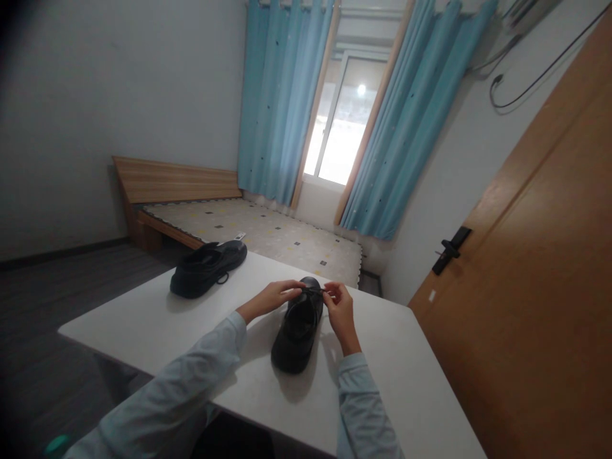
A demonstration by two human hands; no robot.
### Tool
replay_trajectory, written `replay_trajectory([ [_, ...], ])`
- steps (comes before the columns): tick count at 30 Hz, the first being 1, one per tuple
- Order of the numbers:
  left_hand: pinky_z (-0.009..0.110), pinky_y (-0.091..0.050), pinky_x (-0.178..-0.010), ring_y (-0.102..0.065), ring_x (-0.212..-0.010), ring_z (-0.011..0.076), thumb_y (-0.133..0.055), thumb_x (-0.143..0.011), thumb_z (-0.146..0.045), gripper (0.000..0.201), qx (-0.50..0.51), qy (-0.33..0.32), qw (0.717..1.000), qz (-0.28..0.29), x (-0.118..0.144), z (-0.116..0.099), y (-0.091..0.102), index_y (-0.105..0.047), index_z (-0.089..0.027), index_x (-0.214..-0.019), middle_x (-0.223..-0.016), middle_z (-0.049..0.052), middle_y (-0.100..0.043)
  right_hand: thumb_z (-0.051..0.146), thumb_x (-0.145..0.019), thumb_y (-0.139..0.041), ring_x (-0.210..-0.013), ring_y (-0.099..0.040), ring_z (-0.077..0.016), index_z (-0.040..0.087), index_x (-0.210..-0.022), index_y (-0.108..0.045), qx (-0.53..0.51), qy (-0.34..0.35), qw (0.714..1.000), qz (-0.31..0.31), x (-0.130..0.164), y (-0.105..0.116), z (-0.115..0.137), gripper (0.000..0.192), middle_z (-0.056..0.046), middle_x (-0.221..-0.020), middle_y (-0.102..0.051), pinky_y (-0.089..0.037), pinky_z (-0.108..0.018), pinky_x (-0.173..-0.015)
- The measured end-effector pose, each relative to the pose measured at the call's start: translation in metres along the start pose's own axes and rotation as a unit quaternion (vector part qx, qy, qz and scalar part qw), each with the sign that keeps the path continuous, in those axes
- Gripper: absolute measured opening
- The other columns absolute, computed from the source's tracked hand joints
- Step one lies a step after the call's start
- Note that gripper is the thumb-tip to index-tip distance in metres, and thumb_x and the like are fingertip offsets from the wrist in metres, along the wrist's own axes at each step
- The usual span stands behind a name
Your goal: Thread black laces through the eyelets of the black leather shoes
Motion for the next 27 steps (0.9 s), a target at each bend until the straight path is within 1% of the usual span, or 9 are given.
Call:
replay_trajectory([
  [3,0.029,-0.042,-0.094,-0.057,-0.107,0.0205,-0.059,-0.075,-0.050,0.048,0.010,-0.001,1.000,0.008,0.001,0.002,-0.001,-0.060,-0.023,-0.114,-0.117,0.003,-0.063,0.024,-0.075,-0.056,-0.074,-0.058,-0.0174,0.018,-0.090,-0.057,0.092,0.033,0.995,0.022,0.000,0.003,0.002,0.016,-0.004,-0.081,-0.060,-0.049,-0.031,-0.067],
  [5,0.030,-0.041,-0.096,-0.056,-0.108,0.0208,-0.062,-0.072,-0.051,0.052,0.010,-0.006,1.000,0.010,0.002,0.002,-0.001,-0.059,-0.023,-0.116,-0.119,0.003,-0.061,0.023,-0.076,-0.055,-0.074,-0.058,-0.0184,0.018,-0.091,-0.059,0.153,0.054,0.986,0.040,0.000,0.004,0.002,0.017,-0.004,-0.080,-0.060,-0.048,-0.032,-0.067],
  [7,0.031,-0.040,-0.097,-0.055,-0.109,0.0210,-0.063,-0.071,-0.050,0.053,0.007,-0.009,1.000,0.011,0.002,0.001,-0.001,-0.058,-0.023,-0.116,-0.119,0.004,-0.061,0.025,-0.076,-0.056,-0.076,-0.057,-0.0197,0.019,-0.089,-0.061,0.200,0.078,0.975,0.060,0.000,0.005,0.002,0.015,-0.005,-0.081,-0.059,-0.048,-0.033,-0.068],
  [9,0.032,-0.040,-0.098,-0.055,-0.109,0.0214,-0.064,-0.071,-0.049,0.052,0.003,-0.007,1.000,0.012,0.002,-0.001,0.000,-0.059,-0.023,-0.115,-0.118,0.004,-0.061,0.028,-0.076,-0.058,-0.076,-0.056,-0.0207,0.019,-0.082,-0.063,0.237,0.100,0.964,0.070,0.000,0.006,0.001,0.012,-0.006,-0.081,-0.058,-0.048,-0.034,-0.068],
  [12,0.033,-0.040,-0.098,-0.055,-0.111,0.0221,-0.066,-0.069,-0.047,0.057,0.019,0.001,1.000,0.009,0.003,0.000,0.001,-0.055,-0.020,-0.117,-0.120,0.007,-0.060,0.029,-0.076,-0.059,-0.076,-0.055,-0.0214,0.019,-0.071,-0.064,0.279,0.117,0.951,0.061,-0.001,0.009,-0.001,0.013,-0.007,-0.080,-0.055,-0.047,-0.036,-0.070],
  [15,0.035,-0.040,-0.099,-0.054,-0.114,0.0224,-0.070,-0.066,-0.046,0.069,0.069,0.013,0.997,0.010,0.003,0.004,-0.001,-0.045,-0.020,-0.125,-0.124,0.011,-0.057,0.029,-0.074,-0.062,-0.083,-0.054,-0.0232,0.020,-0.066,-0.063,0.290,0.124,0.948,0.043,-0.002,0.013,-0.002,0.012,-0.008,-0.083,-0.056,-0.046,-0.039,-0.077],
  [18,0.038,-0.040,-0.099,-0.053,-0.115,0.0229,-0.071,-0.065,-0.044,0.072,0.089,0.023,0.996,0.013,0.002,0.009,-0.002,-0.041,-0.021,-0.126,-0.124,0.012,-0.057,0.028,-0.070,-0.063,-0.084,-0.055,-0.0234,0.020,-0.064,-0.061,0.283,0.103,0.953,0.016,-0.003,0.020,-0.004,0.011,-0.007,-0.084,-0.059,-0.045,-0.039,-0.077],
  [23,0.037,-0.040,-0.099,-0.054,-0.115,0.0225,-0.071,-0.066,-0.044,0.066,0.093,0.014,0.995,0.010,0.001,0.011,-0.003,-0.045,-0.019,-0.120,-0.124,0.013,-0.057,0.027,-0.064,-0.060,-0.067,-0.058,-0.0195,0.020,-0.062,-0.058,0.265,0.005,0.963,-0.040,-0.006,0.034,-0.012,0.008,-0.002,-0.068,-0.061,-0.048,-0.034,-0.065],
  [27,0.035,-0.040,-0.100,-0.053,-0.115,0.0218,-0.070,-0.066,-0.045,0.063,0.077,0.005,0.997,0.005,0.001,0.008,-0.002,-0.048,-0.017,-0.117,-0.123,0.012,-0.057,0.028,-0.060,-0.063,-0.059,-0.060,-0.0193,0.019,-0.059,-0.057,0.235,-0.056,0.967,-0.081,-0.006,0.043,-0.018,0.011,-0.001,-0.058,-0.062,-0.048,-0.031,-0.056],
])
Point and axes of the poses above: each hand's wrist, its own x-axis away from the middle knuckle, its own y-axis out of the back of the hand, z = x × y, the point moved 4 cm from there along -x, towards the middle knuckle
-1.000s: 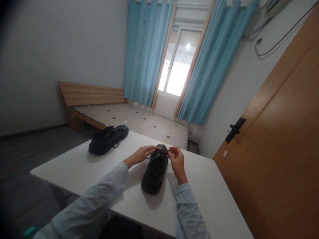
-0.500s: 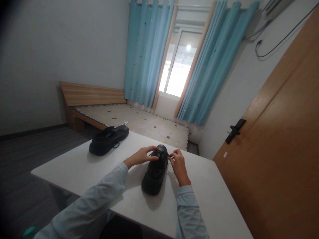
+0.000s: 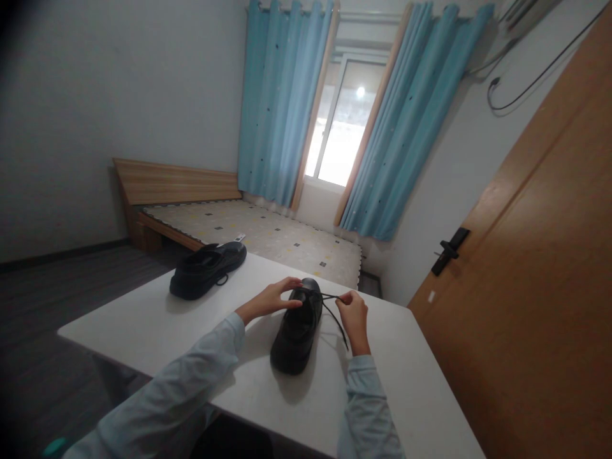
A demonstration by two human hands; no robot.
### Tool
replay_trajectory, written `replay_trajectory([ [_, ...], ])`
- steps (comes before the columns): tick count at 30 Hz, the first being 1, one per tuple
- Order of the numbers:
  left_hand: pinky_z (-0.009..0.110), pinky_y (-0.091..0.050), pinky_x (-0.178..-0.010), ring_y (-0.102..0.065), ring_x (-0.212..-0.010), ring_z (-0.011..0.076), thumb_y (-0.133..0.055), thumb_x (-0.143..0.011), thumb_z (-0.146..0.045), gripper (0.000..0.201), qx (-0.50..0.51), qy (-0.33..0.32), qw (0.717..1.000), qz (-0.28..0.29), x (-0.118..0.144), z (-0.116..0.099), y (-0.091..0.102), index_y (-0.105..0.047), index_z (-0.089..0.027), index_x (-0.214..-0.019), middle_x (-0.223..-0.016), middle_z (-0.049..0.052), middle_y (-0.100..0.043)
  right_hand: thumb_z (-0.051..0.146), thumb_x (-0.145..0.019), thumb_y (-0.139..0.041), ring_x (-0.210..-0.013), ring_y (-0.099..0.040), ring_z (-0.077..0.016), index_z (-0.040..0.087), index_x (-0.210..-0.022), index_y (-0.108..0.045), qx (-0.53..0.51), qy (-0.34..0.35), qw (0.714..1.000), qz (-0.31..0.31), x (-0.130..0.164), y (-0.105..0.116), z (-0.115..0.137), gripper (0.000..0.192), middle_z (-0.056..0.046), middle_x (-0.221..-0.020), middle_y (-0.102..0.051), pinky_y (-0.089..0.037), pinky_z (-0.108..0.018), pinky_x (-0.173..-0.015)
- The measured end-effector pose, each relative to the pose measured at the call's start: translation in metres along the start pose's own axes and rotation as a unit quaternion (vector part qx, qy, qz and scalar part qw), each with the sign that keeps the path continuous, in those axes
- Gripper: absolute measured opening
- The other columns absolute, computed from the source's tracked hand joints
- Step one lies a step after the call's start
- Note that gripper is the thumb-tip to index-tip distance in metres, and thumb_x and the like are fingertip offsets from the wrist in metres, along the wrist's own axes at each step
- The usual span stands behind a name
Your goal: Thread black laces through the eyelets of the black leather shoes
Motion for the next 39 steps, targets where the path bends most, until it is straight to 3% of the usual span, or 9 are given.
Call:
replay_trajectory([
  [7,0.036,-0.040,-0.100,-0.053,-0.115,0.0217,-0.070,-0.066,-0.044,0.060,-0.007,-0.001,1.000,0.001,0.000,-0.003,0.001,-0.049,-0.018,-0.117,-0.122,0.010,-0.058,0.031,-0.057,-0.069,-0.048,-0.063,-0.0164,0.017,-0.063,-0.055,-0.175,-0.109,0.978,-0.039,-0.001,0.005,-0.011,0.021,-0.001,-0.057,-0.064,-0.045,-0.022,-0.037],
  [14,0.035,-0.040,-0.100,-0.053,-0.116,0.0216,-0.069,-0.066,-0.045,0.060,0.007,-0.005,1.000,0.003,0.000,-0.001,0.000,-0.049,-0.018,-0.116,-0.123,0.011,-0.057,0.030,-0.054,-0.073,-0.052,-0.066,-0.0157,0.019,-0.066,-0.047,-0.375,-0.164,0.911,-0.057,0.000,0.007,-0.007,0.031,-0.003,-0.068,-0.069,-0.053,-0.024,-0.046],
  [18,0.036,-0.040,-0.100,-0.053,-0.116,0.0219,-0.070,-0.066,-0.044,0.059,0.010,-0.004,1.000,0.001,0.000,-0.003,0.001,-0.049,-0.018,-0.115,-0.123,0.011,-0.057,0.028,-0.054,-0.075,-0.052,-0.065,-0.0135,0.019,-0.071,-0.048,-0.421,-0.158,0.890,-0.076,-0.001,0.011,-0.003,0.033,0.001,-0.067,-0.067,-0.055,-0.024,-0.049],
  [26,0.034,-0.040,-0.100,-0.053,-0.115,0.0210,-0.069,-0.067,-0.044,0.057,0.004,-0.006,1.000,0.002,0.000,-0.005,0.000,-0.050,-0.016,-0.114,-0.123,0.011,-0.057,0.037,-0.063,-0.071,-0.056,-0.062,-0.0124,0.018,-0.078,-0.052,-0.324,-0.074,0.930,-0.156,-0.003,0.029,0.003,0.031,0.001,-0.074,-0.058,-0.053,-0.023,-0.043],
  [31,0.034,-0.040,-0.100,-0.054,-0.115,0.0210,-0.068,-0.068,-0.046,0.057,-0.001,-0.011,1.000,0.004,0.000,-0.002,0.000,-0.050,-0.017,-0.113,-0.122,0.010,-0.058,0.041,-0.071,-0.065,-0.070,-0.062,-0.0166,0.017,-0.080,-0.053,-0.218,0.012,0.948,-0.230,0.002,0.035,0.014,0.029,-0.003,-0.078,-0.058,-0.056,-0.028,-0.053],
  [39,0.034,-0.040,-0.100,-0.054,-0.115,0.0216,-0.069,-0.067,-0.044,0.057,-0.004,-0.007,1.000,0.000,0.001,-0.005,0.001,-0.050,-0.018,-0.114,-0.123,0.010,-0.057,0.039,-0.077,-0.055,-0.068,-0.059,-0.0166,0.015,-0.083,-0.059,-0.078,0.060,0.976,-0.192,0.004,0.028,0.020,0.024,-0.007,-0.081,-0.062,-0.052,-0.030,-0.059],
])
Point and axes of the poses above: each hand's wrist, its own x-axis away from the middle knuckle, its own y-axis out of the back of the hand, z = x × y, the point moved 4 cm from there along -x, towards the middle knuckle
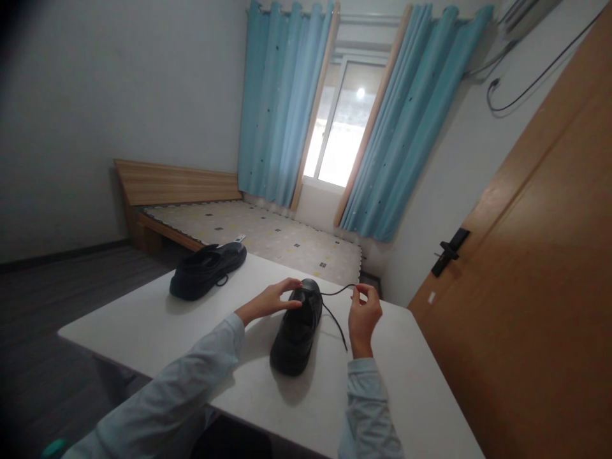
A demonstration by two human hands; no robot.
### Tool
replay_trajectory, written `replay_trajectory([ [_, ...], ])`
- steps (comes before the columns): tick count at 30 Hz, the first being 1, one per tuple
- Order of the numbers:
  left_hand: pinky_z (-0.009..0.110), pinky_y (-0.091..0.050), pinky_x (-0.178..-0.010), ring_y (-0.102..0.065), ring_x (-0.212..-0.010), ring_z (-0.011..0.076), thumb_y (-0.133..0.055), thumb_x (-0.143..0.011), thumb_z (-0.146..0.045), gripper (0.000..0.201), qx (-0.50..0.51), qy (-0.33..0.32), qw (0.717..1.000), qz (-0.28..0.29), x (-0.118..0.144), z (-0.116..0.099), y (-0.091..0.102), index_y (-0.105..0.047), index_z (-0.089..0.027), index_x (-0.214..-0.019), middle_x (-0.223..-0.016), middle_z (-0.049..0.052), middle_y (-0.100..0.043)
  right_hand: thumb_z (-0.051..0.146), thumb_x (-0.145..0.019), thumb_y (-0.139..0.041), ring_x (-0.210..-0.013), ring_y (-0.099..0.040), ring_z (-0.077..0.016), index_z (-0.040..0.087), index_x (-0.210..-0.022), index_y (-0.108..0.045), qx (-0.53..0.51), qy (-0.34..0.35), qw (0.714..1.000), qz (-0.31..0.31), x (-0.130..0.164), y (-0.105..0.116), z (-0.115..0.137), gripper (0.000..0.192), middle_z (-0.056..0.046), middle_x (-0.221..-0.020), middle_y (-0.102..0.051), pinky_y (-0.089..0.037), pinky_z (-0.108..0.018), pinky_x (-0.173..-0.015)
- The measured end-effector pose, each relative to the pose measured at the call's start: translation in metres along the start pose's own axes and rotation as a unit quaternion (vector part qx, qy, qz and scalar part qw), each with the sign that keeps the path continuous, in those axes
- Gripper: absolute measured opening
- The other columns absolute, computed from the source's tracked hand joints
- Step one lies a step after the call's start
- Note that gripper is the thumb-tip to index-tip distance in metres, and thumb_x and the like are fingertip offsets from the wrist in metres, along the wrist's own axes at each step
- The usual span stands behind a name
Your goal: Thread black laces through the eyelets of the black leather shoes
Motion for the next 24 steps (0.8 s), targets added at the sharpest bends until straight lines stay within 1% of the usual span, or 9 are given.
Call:
replay_trajectory([
  [4,0.034,-0.042,-0.098,-0.055,-0.112,0.0207,-0.064,-0.073,-0.045,0.049,0.009,0.002,1.000,-0.006,-0.001,0.002,0.000,-0.052,-0.018,-0.112,-0.121,0.009,-0.059,0.036,-0.078,-0.051,-0.073,-0.059,-0.0191,0.016,-0.082,-0.060,0.031,0.020,0.995,0.095,0.003,-0.012,-0.008,0.023,-0.008,-0.081,-0.063,-0.052,-0.031,-0.059],
  [6,0.034,-0.043,-0.096,-0.057,-0.109,0.0196,-0.057,-0.079,-0.043,0.041,0.012,0.002,1.000,-0.011,-0.003,0.005,-0.001,-0.053,-0.018,-0.111,-0.118,0.009,-0.060,0.034,-0.078,-0.049,-0.075,-0.059,-0.0206,0.016,-0.079,-0.061,0.060,0.044,0.985,0.153,0.007,-0.020,-0.010,0.022,-0.009,-0.082,-0.063,-0.051,-0.031,-0.060],
  [8,0.033,-0.044,-0.095,-0.059,-0.106,0.0184,-0.051,-0.083,-0.039,0.035,0.016,-0.006,1.000,-0.016,-0.004,0.008,-0.001,-0.053,-0.017,-0.111,-0.115,0.009,-0.062,0.035,-0.079,-0.048,-0.078,-0.059,-0.0224,0.017,-0.078,-0.061,0.085,0.068,0.975,0.192,0.012,-0.026,-0.007,0.022,-0.010,-0.083,-0.063,-0.050,-0.033,-0.062],
  [11,0.032,-0.045,-0.094,-0.059,-0.105,0.0173,-0.051,-0.084,-0.033,0.031,0.024,-0.023,0.999,-0.028,-0.006,0.011,-0.001,-0.053,-0.017,-0.110,-0.114,0.009,-0.062,0.041,-0.080,-0.049,-0.084,-0.059,-0.0242,0.017,-0.080,-0.061,0.061,0.050,0.969,0.234,0.017,-0.032,-0.003,0.027,-0.011,-0.087,-0.064,-0.050,-0.035,-0.066],
  [14,0.032,-0.046,-0.091,-0.061,-0.101,0.0172,-0.055,-0.082,-0.029,0.025,-0.003,-0.029,0.998,-0.061,-0.005,0.012,0.001,-0.056,-0.017,-0.104,-0.108,0.007,-0.064,0.047,-0.079,-0.053,-0.097,-0.058,-0.0250,0.018,-0.093,-0.061,-0.011,0.010,0.953,0.302,0.024,-0.039,0.002,0.033,-0.010,-0.100,-0.064,-0.049,-0.040,-0.080],
  [16,0.032,-0.048,-0.086,-0.062,-0.095,0.0174,-0.057,-0.080,-0.028,0.020,-0.042,-0.022,0.995,-0.091,-0.005,0.013,0.003,-0.058,-0.017,-0.097,-0.101,0.006,-0.065,0.049,-0.078,-0.055,-0.110,-0.053,-0.0256,0.020,-0.106,-0.057,-0.037,-0.002,0.936,0.351,0.029,-0.044,0.003,0.041,-0.010,-0.114,-0.060,-0.043,-0.044,-0.093],
  [18,0.032,-0.050,-0.080,-0.062,-0.088,0.0173,-0.059,-0.078,-0.026,0.016,-0.083,-0.015,0.990,-0.113,-0.005,0.014,0.005,-0.060,-0.017,-0.090,-0.094,0.006,-0.065,0.049,-0.076,-0.058,-0.119,-0.047,-0.0258,0.021,-0.117,-0.051,-0.042,-0.009,0.922,0.385,0.034,-0.048,0.002,0.051,-0.009,-0.125,-0.054,-0.035,-0.045,-0.101],
  [21,0.029,-0.050,-0.074,-0.060,-0.081,0.0161,-0.060,-0.077,-0.025,0.011,-0.115,-0.014,0.986,-0.120,-0.005,0.015,0.004,-0.062,-0.016,-0.084,-0.086,0.005,-0.064,0.049,-0.072,-0.063,-0.125,-0.041,-0.0255,0.022,-0.126,-0.044,-0.046,-0.019,0.906,0.420,0.043,-0.054,-0.002,0.063,-0.009,-0.132,-0.048,-0.028,-0.044,-0.107],
  [24,0.027,-0.049,-0.071,-0.059,-0.078,0.0149,-0.059,-0.078,-0.025,0.010,-0.110,-0.014,0.986,-0.123,-0.006,0.017,0.002,-0.062,-0.016,-0.083,-0.082,0.004,-0.063,0.049,-0.072,-0.063,-0.127,-0.038,-0.0247,0.021,-0.128,-0.040,-0.062,-0.032,0.894,0.442,0.050,-0.058,-0.005,0.067,-0.010,-0.135,-0.045,-0.026,-0.042,-0.109],
])
Point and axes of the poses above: each hand's wrist, its own x-axis away from the middle knuckle, its own y-axis out of the back of the hand, z = x × y, the point moved 4 cm from there along -x, towards the middle knuckle
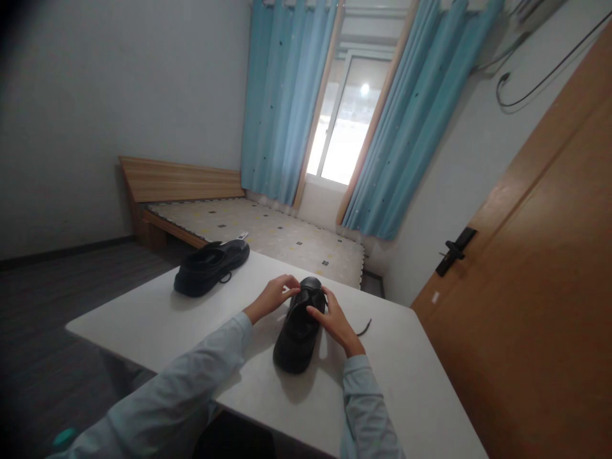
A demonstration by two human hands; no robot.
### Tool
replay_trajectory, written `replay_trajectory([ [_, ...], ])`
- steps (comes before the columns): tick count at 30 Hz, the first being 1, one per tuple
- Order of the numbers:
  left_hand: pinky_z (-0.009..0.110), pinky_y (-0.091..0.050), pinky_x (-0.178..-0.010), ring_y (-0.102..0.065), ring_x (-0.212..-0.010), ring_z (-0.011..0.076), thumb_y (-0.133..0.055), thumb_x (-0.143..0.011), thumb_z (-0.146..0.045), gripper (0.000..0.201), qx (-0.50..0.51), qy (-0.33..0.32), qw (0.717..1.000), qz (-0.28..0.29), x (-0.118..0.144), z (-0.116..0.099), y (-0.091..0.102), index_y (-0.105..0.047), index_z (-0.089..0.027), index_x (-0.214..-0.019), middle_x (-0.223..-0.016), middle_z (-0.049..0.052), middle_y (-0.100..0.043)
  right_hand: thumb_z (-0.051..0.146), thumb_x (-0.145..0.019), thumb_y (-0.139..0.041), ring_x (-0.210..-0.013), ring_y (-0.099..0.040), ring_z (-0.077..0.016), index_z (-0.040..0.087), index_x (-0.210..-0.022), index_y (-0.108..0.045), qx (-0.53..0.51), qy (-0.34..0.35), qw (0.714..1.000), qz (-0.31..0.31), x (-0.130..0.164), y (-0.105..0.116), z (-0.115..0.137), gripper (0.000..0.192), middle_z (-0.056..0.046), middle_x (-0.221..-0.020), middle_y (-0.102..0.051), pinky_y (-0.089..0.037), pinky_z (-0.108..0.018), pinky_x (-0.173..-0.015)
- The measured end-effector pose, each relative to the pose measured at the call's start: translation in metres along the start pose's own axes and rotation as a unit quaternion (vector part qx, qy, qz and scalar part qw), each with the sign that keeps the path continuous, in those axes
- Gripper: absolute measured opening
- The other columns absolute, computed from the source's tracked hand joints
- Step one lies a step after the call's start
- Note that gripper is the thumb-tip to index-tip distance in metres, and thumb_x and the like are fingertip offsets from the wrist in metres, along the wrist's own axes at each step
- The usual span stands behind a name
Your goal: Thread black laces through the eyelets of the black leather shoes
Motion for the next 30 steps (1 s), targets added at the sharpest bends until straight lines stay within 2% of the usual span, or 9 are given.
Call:
replay_trajectory([
  [10,0.025,-0.046,-0.067,-0.058,-0.072,0.0145,-0.060,-0.076,-0.031,0.015,0.053,0.038,0.998,-0.014,-0.003,0.007,-0.008,-0.061,-0.016,-0.077,-0.076,0.002,-0.064,0.047,-0.073,-0.064,-0.126,-0.039,-0.0261,0.021,-0.131,-0.035,-0.029,-0.010,0.999,0.015,-0.002,-0.004,-0.009,0.070,-0.011,-0.137,-0.040,-0.030,-0.045,-0.106],
  [22,0.028,-0.045,-0.070,-0.057,-0.073,0.0152,-0.051,-0.082,-0.030,0.014,0.046,0.050,0.997,-0.039,-0.001,-0.005,-0.005,-0.054,-0.018,-0.080,-0.076,0.001,-0.063,0.046,-0.071,-0.065,-0.125,-0.042,-0.0260,0.021,-0.129,-0.037,-0.029,-0.005,1.000,-0.002,-0.002,-0.005,-0.012,0.069,-0.012,-0.133,-0.045,-0.031,-0.046,-0.106],
  [30,0.027,-0.044,-0.068,-0.056,-0.072,0.0146,-0.051,-0.082,-0.031,0.015,0.131,0.042,0.990,-0.025,-0.004,-0.005,-0.010,-0.052,-0.017,-0.079,-0.075,0.001,-0.060,0.047,-0.072,-0.063,-0.126,-0.039,-0.0252,0.018,-0.130,-0.037,-0.019,-0.004,1.000,-0.004,-0.002,-0.005,-0.015,0.070,-0.013,-0.135,-0.042,-0.028,-0.044,-0.108],
])
Point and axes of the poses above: each hand's wrist, its own x-axis away from the middle knuckle, its own y-axis out of the back of the hand, z = x × y, the point moved 4 cm from there along -x, towards the middle knuckle
